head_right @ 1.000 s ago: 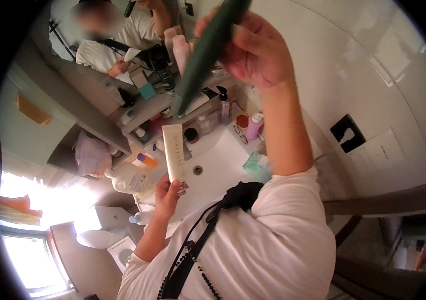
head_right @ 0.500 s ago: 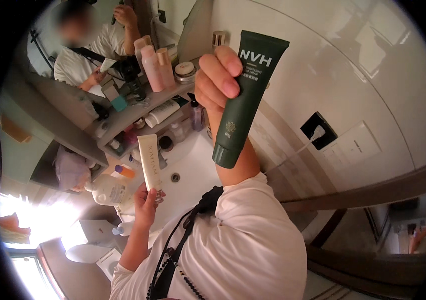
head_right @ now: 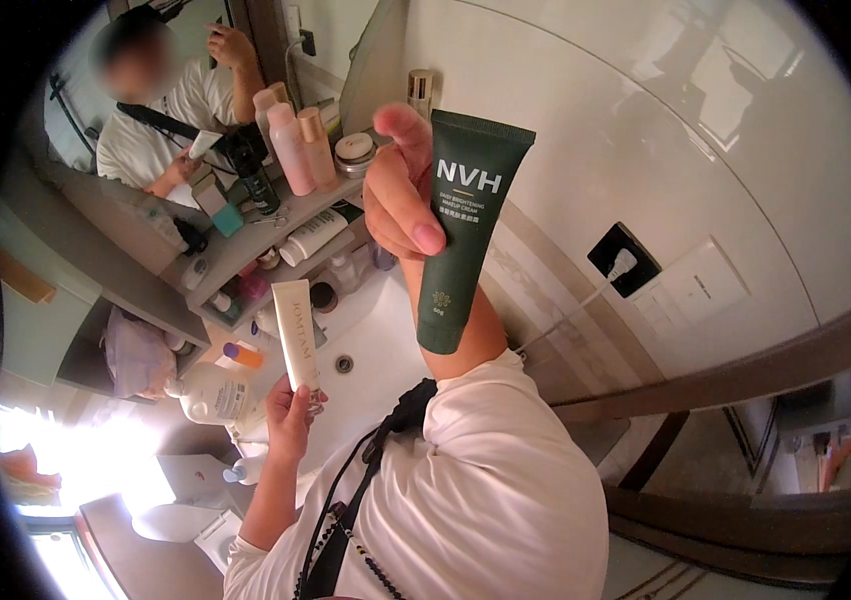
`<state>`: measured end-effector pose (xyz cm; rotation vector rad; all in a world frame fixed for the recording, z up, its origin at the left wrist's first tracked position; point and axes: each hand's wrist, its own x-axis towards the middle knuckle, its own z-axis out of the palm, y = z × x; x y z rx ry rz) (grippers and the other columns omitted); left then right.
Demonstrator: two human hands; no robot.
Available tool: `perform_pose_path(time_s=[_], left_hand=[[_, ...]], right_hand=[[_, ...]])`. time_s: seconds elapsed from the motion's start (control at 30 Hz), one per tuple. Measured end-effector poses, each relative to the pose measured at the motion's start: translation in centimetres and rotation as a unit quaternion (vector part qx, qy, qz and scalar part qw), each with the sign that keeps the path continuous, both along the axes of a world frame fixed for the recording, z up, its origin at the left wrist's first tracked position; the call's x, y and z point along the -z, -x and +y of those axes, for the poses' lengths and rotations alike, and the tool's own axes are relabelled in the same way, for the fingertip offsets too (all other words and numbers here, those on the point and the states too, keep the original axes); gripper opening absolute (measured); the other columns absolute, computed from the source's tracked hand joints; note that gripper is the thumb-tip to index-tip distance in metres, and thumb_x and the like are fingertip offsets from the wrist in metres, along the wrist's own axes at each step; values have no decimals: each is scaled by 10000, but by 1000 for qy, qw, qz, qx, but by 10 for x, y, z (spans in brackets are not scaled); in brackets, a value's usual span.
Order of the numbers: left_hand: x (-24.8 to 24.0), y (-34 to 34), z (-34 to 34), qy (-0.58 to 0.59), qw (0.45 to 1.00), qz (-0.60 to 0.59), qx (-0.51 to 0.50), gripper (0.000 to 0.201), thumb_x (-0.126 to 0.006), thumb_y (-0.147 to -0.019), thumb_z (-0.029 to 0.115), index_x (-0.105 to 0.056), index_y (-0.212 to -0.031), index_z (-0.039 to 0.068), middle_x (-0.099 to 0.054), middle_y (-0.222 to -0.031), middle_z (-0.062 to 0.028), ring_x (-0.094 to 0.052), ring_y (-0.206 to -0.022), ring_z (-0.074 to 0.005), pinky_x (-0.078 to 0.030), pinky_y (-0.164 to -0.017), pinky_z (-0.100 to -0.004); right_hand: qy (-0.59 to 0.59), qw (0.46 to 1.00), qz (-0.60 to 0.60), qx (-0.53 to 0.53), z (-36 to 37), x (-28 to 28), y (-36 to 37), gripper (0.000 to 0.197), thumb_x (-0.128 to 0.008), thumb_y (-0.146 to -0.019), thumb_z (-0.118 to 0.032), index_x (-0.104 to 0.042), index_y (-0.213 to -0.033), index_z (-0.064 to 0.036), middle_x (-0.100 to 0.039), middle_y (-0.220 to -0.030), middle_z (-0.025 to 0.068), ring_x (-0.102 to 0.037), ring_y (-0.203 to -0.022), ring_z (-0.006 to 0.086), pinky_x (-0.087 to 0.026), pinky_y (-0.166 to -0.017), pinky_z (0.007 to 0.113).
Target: The person handles and moves several skincare bottles, tubes, and jars on a bathroom shelf and near the sink, occasionally wiping the surface with a tissue.
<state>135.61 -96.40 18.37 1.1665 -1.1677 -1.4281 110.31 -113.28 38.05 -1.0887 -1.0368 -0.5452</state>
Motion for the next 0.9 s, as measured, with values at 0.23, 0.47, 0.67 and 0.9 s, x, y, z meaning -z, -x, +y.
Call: perform_pose_path(time_s=[0.23, 0.47, 0.67, 0.9], left_hand=[[2, -4, 1, 1, 1000, 6, 3, 364, -597, -922, 326, -600, -1060, -11, -658, -777, -48, -504, -588, -39, -362, -504, -191], [3, -8, 3, 13, 1000, 1, 3, 341, -587, -924, 370, -577, -1022, 44, -628, -766, -22, -463, -542, -22, -291, -449, -172], [8, -16, 7, 5, 1000, 8, 10, 350, -589, -931, 318, -593, -1065, -6, -660, -781, -46, -502, -581, -31, -356, -490, -188], [6, -23, 17, 7, 1000, 2, 17, 334, -585, -932, 325, -585, -1059, 16, -656, -773, -32, -493, -567, -25, -333, -470, -183]], right_hand=[[2, 1000, -20, 13, 2, 2, -8, 786, -572, -880, 33, -142, -1509, -158, -662, -850, 179, -516, -483, 180, -470, -451, 280], [6, 999, -19, 25, 4, 4, -15, 790, -597, -871, 16, -153, -1505, -137, -655, -847, 175, -509, -476, 169, -473, -445, 272], [-13, 998, -29, 58, 12, 10, -20, 786, -622, -876, -50, -136, -1493, -60, -617, -808, 191, -506, -497, 173, -440, -442, 257], [-62, 979, 21, 195, 27, 25, 0, 897, -728, -815, -249, -176, -1446, 71, -595, -783, 193, -542, -531, 175, -457, -476, 262]])
